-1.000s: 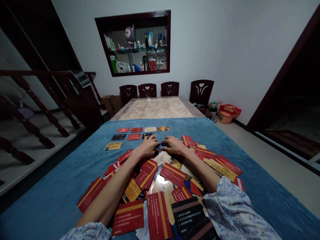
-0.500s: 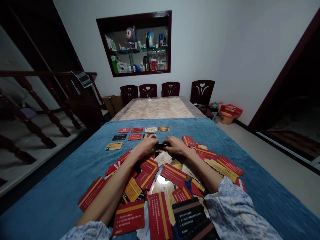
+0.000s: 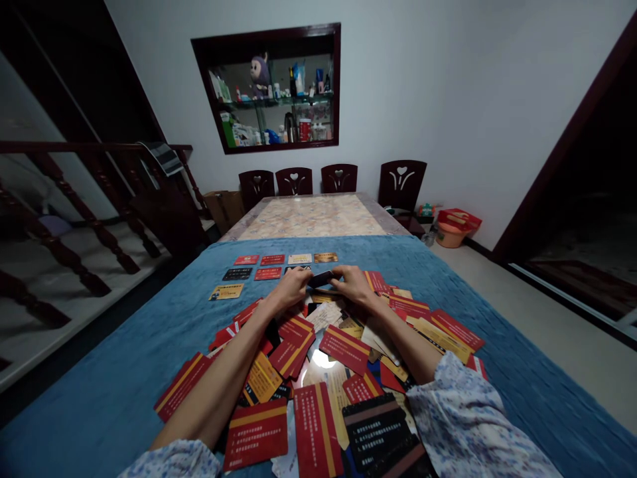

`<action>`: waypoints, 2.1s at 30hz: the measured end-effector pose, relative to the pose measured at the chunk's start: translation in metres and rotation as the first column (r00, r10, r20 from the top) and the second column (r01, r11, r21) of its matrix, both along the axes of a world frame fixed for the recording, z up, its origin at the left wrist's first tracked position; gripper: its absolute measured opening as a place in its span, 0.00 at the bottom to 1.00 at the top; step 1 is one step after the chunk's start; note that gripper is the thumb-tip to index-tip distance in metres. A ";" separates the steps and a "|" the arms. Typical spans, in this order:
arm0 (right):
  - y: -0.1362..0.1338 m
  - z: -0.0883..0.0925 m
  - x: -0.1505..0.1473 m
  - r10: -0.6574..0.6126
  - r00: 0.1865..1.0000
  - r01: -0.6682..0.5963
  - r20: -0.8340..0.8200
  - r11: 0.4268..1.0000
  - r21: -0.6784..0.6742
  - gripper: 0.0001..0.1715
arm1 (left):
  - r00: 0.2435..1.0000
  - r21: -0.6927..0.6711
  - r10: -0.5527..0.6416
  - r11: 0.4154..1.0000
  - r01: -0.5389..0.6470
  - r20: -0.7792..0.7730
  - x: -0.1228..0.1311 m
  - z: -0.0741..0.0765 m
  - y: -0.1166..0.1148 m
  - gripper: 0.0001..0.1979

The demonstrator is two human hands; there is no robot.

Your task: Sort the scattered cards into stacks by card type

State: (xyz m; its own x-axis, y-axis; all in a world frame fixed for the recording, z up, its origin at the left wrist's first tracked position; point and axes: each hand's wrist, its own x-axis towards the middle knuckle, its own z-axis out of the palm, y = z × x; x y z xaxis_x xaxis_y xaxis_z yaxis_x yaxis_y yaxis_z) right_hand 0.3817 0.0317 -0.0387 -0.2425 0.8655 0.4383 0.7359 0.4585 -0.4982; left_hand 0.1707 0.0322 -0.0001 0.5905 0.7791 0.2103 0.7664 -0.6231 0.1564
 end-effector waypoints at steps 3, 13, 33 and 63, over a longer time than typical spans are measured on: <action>0.001 0.002 0.000 -0.033 0.997 0.035 -0.074 0.999 0.029 0.12 | 0.998 -0.012 -0.009 1.000 0.010 0.062 0.000 -0.004 0.003 0.13; -0.001 0.008 -0.001 -0.017 0.995 0.023 -0.094 0.998 0.065 0.14 | 0.987 -0.038 -0.021 0.999 0.027 0.162 0.002 -0.014 0.009 0.17; -0.008 0.015 -0.002 -0.038 0.960 -0.005 0.276 0.988 0.154 0.16 | 0.889 0.021 -0.004 1.000 -0.006 0.458 0.014 -0.009 0.003 0.15; -0.022 0.023 -0.015 -0.087 0.852 0.104 0.516 0.995 -0.005 0.23 | 0.972 -0.026 0.184 0.983 -0.182 0.146 0.009 -0.018 -0.002 0.18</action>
State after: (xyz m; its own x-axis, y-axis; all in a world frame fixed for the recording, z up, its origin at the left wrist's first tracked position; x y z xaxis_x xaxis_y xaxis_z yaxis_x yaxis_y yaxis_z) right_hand 0.3663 0.0093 -0.0154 -0.3409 0.9073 0.2462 0.9304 0.3631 -0.0499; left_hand 0.1800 0.0306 -0.0183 0.4014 0.8741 0.2735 0.8350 -0.4720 0.2827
